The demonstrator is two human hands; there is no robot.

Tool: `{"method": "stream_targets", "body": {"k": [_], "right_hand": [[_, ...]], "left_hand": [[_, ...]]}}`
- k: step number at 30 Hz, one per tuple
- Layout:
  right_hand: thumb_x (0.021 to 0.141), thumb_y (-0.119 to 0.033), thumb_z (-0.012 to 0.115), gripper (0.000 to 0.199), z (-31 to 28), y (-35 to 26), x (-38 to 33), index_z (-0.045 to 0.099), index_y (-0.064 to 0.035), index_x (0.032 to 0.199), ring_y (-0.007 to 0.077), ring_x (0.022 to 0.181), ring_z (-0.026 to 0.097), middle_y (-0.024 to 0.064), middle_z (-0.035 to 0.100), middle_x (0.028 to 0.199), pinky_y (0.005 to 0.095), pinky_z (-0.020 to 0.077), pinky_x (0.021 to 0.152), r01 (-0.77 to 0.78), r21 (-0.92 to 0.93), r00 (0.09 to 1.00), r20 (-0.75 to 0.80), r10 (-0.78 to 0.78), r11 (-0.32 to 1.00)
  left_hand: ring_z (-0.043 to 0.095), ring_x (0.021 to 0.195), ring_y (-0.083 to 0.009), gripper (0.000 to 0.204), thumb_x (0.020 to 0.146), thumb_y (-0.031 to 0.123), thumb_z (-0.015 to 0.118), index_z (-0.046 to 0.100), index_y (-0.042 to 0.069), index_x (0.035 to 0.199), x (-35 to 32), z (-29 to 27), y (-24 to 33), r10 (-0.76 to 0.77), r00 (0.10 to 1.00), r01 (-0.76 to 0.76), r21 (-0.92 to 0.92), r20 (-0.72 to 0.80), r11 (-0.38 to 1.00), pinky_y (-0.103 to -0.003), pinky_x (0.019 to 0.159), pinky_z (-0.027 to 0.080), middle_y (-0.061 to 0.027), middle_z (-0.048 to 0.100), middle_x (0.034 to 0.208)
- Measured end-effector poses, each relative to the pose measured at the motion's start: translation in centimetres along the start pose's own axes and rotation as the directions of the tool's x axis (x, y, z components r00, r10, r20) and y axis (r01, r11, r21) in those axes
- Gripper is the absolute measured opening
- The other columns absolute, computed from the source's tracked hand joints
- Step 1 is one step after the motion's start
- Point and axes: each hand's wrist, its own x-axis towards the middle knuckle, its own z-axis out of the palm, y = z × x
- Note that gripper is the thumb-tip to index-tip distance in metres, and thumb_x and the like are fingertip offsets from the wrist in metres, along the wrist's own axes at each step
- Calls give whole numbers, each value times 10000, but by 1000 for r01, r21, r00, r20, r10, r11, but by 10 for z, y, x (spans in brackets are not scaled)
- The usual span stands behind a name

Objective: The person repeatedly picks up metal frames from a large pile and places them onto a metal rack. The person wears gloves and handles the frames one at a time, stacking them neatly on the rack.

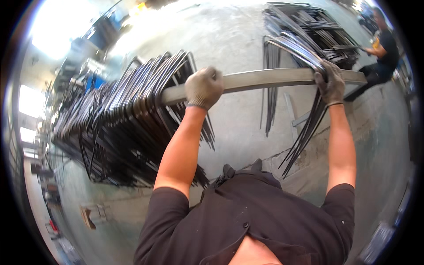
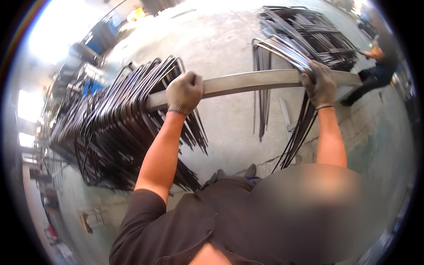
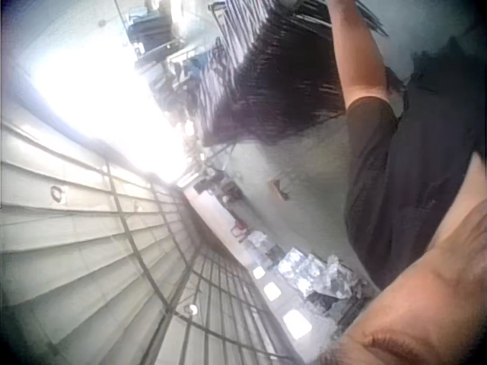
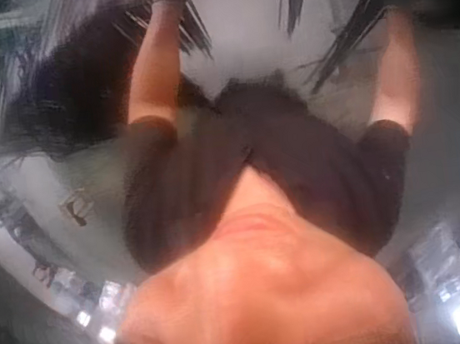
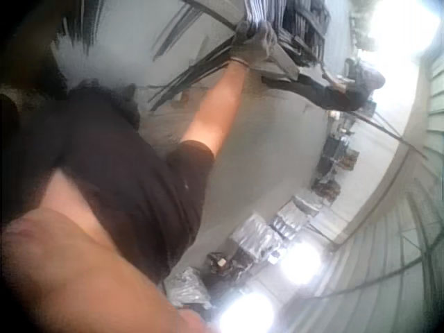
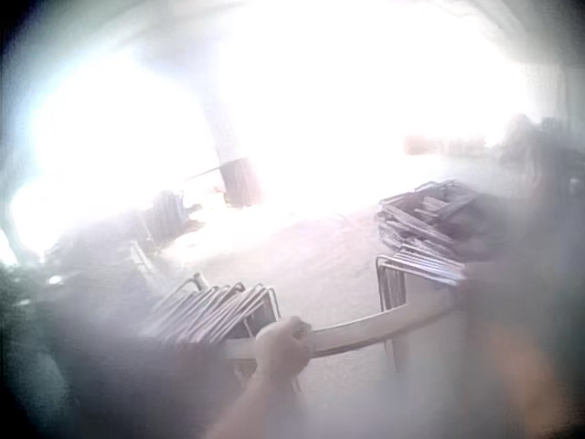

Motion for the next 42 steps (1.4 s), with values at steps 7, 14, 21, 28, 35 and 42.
{"method": "stream_targets", "body": {"k": [7,14,21,28,35,42], "right_hand": [[1079,-436,787,451,10,0,4,790,-97,1377,393,1368,708,156,796,1407,503,544,1196,-3,-47,998,61,6,999],[1030,-375,842,440,33,-173,13,762,-114,1375,355,1335,736,129,807,1318,525,541,1202,84,147,996,-34,-80,986],[1030,-428,857,745,93,-431,70,596,-107,1649,361,1513,634,167,653,1657,560,516,1285,69,591,887,331,-320,804],[870,-708,890,916,122,-514,115,681,-119,1539,360,1519,591,125,663,1606,489,433,1324,71,516,768,518,-377,853],[897,-671,884,897,98,-465,109,660,-134,1580,341,1580,549,136,635,1651,484,429,1356,35,417,733,607,-307,908],[840,-624,964,998,69,-362,94,598,-213,1672,324,1604,541,116,572,1743,475,487,1328,-4,424,740,610,-283,906]], "left_hand": [[840,963,-299,159,1049,153,779,856,49,1141,-13,-43,-43,66,998,-53,-341,25,939,-412,861,672,-173,862,1073],[834,1112,-313,217,1075,262,780,871,114,1204,-8,-148,-144,-318,943,330,132,-100,935,-442,1005,653,-154,874,1180],[771,1107,-450,279,1046,342,677,861,132,1039,-27,-169,-230,-334,931,361,247,-144,899,-543,1018,605,-211,833,1097],[765,1092,-440,263,1033,303,682,858,111,1064,-26,-171,-223,-300,941,329,228,-154,916,-536,993,602,-203,817,1080],[751,1070,-431,253,1014,268,670,840,84,976,-33,-171,-218,-250,950,287,211,-185,934,-547,996,590,-192,812,1009],[764,1045,-440,231,1029,268,701,853,95,1044,-34,-166,-222,-253,950,294,250,-186,923,-527,955,605,-189,810,1044]]}}
